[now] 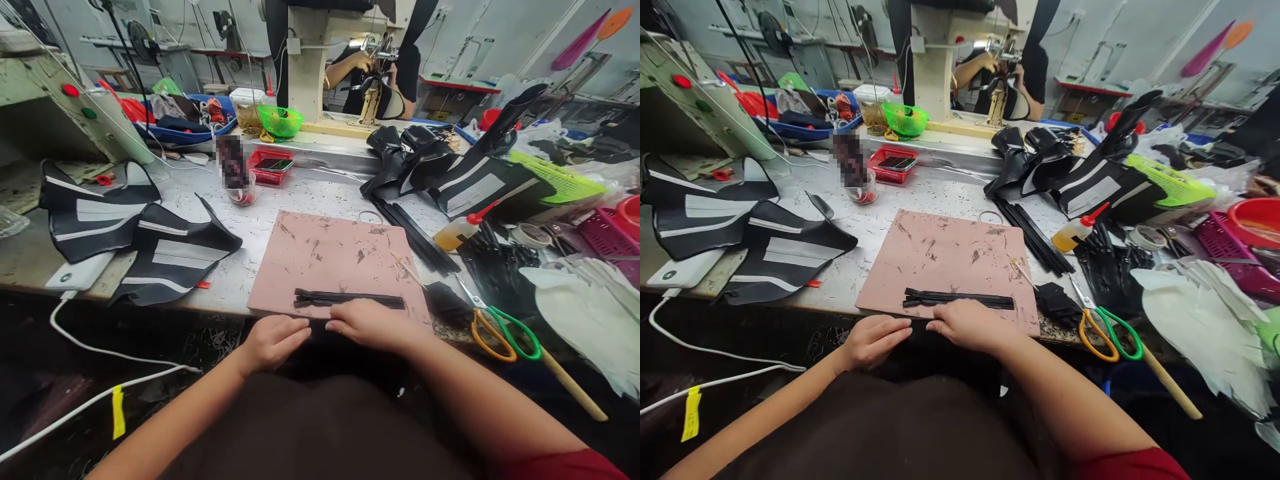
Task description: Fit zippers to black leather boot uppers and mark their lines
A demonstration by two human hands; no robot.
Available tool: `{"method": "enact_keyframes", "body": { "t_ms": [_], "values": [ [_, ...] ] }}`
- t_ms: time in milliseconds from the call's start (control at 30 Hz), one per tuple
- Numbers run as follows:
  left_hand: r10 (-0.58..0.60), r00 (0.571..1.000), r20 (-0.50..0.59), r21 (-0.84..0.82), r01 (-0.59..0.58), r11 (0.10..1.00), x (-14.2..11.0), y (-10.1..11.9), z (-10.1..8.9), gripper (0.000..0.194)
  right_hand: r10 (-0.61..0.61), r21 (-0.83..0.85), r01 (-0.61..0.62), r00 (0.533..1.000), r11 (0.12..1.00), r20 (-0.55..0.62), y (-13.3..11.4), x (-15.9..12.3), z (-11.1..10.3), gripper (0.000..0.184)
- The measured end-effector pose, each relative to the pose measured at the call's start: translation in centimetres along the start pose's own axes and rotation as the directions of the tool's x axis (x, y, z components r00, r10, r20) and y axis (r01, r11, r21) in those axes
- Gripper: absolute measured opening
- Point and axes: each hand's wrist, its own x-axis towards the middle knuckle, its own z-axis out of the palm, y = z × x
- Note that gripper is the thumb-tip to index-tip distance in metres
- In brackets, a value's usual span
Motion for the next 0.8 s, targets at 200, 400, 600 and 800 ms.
{"method": "enact_keyframes", "body": {
  "t_ms": [200, 400, 600, 800],
  "values": [
    [0.086, 0.993, 0.079, 0.226, -0.102, 0.969, 1.5, -1.8, 0.1, 0.018, -0.039, 0.007, 0.039, 0.998, 0.999, 0.058, 2.2, 2.7, -1.6, 0.033],
    [0.105, 0.986, 0.131, 0.274, -0.138, 0.952, 1.2, -2.5, 0.3, 0.014, -0.011, -0.025, 0.012, 0.999, 1.0, 0.034, 2.7, 3.2, -0.1, 0.033],
    [0.042, 0.989, 0.139, 0.29, -0.082, 0.954, 1.2, -2.7, 0.2, 0.013, 0.07, -0.025, -0.069, 0.996, 0.997, 0.047, 2.4, 3.3, 0.2, 0.031],
    [0.006, 0.993, 0.114, 0.315, -0.042, 0.948, 1.5, -2.5, 0.8, 0.009, 0.098, -0.026, -0.097, 0.994, 0.995, 0.043, 2.5, 3.5, 0.1, 0.029]
  ]
}}
